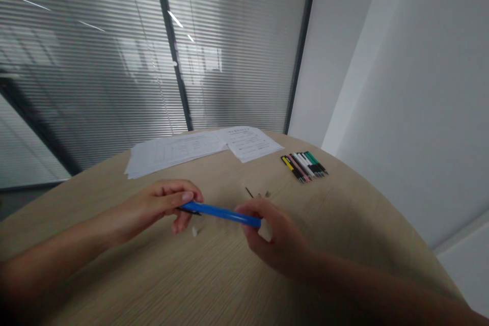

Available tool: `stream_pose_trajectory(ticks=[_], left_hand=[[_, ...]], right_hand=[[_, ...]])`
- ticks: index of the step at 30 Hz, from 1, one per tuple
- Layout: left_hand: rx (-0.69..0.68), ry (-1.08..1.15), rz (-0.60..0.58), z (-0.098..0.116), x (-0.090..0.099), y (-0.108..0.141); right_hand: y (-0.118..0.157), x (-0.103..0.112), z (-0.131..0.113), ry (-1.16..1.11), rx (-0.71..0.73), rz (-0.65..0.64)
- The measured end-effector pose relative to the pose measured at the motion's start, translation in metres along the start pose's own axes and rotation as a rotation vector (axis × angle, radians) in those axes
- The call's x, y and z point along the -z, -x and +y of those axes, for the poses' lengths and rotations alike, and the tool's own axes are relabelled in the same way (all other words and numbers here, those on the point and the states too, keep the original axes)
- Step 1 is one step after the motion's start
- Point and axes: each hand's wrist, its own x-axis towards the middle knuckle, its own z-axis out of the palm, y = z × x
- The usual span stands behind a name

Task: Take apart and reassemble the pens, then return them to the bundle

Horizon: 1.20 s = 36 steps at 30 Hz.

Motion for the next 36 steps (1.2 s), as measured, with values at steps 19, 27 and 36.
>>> stream_pose_trajectory(ticks=[19,27,36], left_hand=[[-0.072,-0.689,-0.455,-0.001,-0.037,0.022],[-0.372,-0.771,-0.114,0.003,-0.019,0.015],[-0.268,-0.788,0.055,-0.002,0.016,-0.003]], right_hand=[[0.014,-0.007,-0.019,-0.667,-0.206,-0.125],[0.013,-0.033,0.013,-0.200,-0.263,-0.180],[-0.018,-0.060,0.013,0.071,-0.293,-0.299]])
